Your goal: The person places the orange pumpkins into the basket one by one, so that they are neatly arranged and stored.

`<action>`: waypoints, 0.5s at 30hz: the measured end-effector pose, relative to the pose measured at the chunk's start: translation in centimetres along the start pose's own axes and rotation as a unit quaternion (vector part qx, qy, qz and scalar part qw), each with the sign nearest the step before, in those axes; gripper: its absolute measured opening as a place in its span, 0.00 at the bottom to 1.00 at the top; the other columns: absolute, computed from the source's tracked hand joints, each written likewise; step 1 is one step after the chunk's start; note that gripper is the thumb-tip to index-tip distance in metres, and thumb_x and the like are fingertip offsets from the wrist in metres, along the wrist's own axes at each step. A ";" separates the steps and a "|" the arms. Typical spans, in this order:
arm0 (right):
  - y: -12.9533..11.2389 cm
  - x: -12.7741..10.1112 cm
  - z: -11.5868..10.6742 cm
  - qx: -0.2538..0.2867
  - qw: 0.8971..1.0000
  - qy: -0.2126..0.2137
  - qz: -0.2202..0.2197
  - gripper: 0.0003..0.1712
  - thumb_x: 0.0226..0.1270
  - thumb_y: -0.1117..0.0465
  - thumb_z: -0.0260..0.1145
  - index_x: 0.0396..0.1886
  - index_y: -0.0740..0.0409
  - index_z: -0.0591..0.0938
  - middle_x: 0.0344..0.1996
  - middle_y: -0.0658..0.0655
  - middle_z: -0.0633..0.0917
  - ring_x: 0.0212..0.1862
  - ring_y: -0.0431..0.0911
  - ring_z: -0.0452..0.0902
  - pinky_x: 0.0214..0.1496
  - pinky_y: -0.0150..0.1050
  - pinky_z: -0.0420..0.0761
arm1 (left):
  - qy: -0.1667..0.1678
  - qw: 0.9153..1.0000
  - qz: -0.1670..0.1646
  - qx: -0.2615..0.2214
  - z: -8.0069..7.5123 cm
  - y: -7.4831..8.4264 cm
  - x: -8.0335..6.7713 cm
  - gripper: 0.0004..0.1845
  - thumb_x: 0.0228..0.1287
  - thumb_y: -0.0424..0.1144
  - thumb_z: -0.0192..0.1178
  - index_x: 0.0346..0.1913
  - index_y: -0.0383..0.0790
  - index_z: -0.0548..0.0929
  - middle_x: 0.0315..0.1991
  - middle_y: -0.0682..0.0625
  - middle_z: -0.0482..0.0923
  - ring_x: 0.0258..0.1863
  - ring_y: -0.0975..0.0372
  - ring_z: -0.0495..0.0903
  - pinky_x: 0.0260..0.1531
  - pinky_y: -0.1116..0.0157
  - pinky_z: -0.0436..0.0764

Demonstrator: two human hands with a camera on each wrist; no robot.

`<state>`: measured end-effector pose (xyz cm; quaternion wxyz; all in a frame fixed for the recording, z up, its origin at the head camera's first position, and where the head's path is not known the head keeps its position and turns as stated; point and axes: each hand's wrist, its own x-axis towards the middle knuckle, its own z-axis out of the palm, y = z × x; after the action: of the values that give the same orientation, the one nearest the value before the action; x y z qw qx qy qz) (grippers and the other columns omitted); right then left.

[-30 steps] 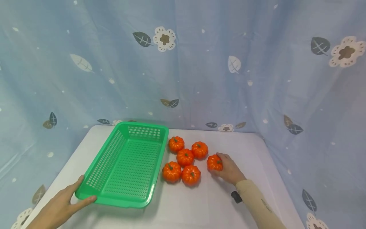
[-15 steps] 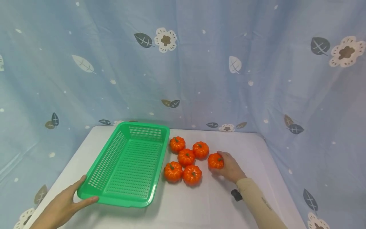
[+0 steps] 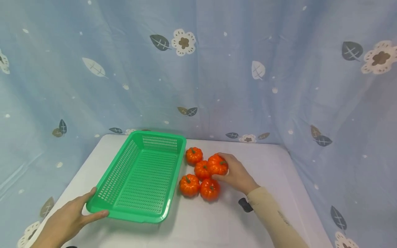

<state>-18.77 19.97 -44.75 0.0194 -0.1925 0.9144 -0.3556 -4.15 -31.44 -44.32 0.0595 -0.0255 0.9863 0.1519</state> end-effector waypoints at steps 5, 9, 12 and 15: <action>-2.8 1.9 0.7 0.009 0.999 -0.008 -0.032 0.49 0.56 0.46 0.81 0.74 0.53 0.69 0.68 0.54 0.74 0.66 0.53 0.72 0.66 0.55 0.74 | -0.006 1.000 -0.012 0.009 -0.2 0.5 0.0 0.64 0.47 0.83 0.57 0.75 0.34 0.66 0.52 0.31 0.81 0.45 0.40 0.82 0.29 0.47 0.79; -5.3 3.2 1.8 0.014 0.998 -0.021 -0.054 0.49 0.55 0.43 0.80 0.74 0.49 0.69 0.69 0.50 0.72 0.66 0.49 0.72 0.65 0.52 0.75 | -0.001 1.000 -0.023 0.011 -0.4 0.7 0.1 0.65 0.44 0.83 0.58 0.74 0.35 0.68 0.52 0.33 0.82 0.44 0.42 0.83 0.28 0.50 0.78; -7.6 3.7 3.0 0.016 0.996 -0.040 -0.076 0.49 0.56 0.43 0.80 0.75 0.47 0.68 0.70 0.48 0.71 0.66 0.46 0.72 0.64 0.49 0.76 | -0.002 1.000 -0.029 0.011 -0.6 0.6 0.1 0.65 0.42 0.83 0.59 0.74 0.34 0.69 0.51 0.33 0.83 0.43 0.42 0.83 0.28 0.50 0.79; -9.9 4.0 4.3 0.012 0.993 -0.057 -0.098 0.48 0.57 0.44 0.80 0.75 0.44 0.68 0.70 0.46 0.71 0.66 0.44 0.72 0.64 0.48 0.75 | 0.001 1.000 -0.029 0.010 -0.5 0.7 0.1 0.66 0.42 0.83 0.59 0.73 0.33 0.69 0.51 0.33 0.82 0.43 0.42 0.83 0.29 0.50 0.79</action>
<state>-18.38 9.04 -41.04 0.0394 -0.3006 0.8842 -0.3552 -4.36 -30.99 -43.63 0.0635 -0.0534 0.9867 0.1399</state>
